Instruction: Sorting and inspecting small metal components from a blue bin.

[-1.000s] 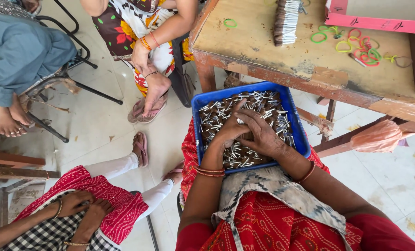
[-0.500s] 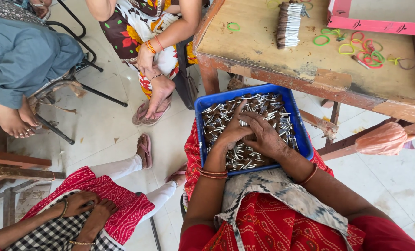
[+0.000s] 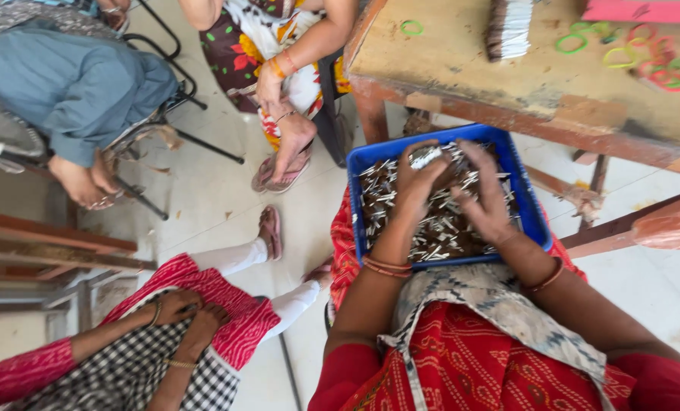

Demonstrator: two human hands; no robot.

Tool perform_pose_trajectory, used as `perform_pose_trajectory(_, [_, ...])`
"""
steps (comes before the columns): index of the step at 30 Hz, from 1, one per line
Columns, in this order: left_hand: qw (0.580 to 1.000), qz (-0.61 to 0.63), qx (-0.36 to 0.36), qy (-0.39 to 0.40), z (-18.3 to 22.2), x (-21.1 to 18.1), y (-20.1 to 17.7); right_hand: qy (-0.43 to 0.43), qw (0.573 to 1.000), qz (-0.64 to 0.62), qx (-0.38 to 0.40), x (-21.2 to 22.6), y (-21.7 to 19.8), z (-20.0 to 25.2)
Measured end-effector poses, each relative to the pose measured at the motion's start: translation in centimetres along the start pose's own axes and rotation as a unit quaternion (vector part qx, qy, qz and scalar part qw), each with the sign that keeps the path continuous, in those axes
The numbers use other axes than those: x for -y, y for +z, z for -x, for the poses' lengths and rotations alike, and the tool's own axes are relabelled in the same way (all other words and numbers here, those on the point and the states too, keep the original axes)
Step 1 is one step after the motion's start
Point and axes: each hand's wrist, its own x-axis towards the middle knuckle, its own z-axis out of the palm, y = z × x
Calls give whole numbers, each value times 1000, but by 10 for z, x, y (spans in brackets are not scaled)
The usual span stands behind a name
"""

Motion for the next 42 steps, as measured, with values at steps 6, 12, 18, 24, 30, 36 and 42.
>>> perform_pose_trajectory(6, [995, 89, -32, 14, 19, 19, 9, 169, 977, -92, -94, -2, 9, -3])
perform_pose_trajectory(12, [983, 181, 2, -41, 24, 18, 5, 176, 984, -25, -30, 2, 26, -30])
perform_pose_trajectory(18, [953, 282, 106, 29, 7, 60, -9, 128, 985, 97, -61, -14, 69, -40])
perform_pose_trajectory(24, [958, 278, 6, -73, 42, 10, 14, 152, 987, 30, -46, -11, 67, -49])
perform_pose_trajectory(30, [987, 69, 13, 145, 19, 34, -15, 67, 998, 10, -5, 27, 75, -16])
perform_pose_trajectory(36, [972, 235, -26, -12, 28, 70, 9, 79, 996, -28, -16, -6, 53, -16])
perform_pose_trajectory(42, [976, 205, -4, 67, 38, 59, 19, 72, 997, -5, -7, 7, 53, -24])
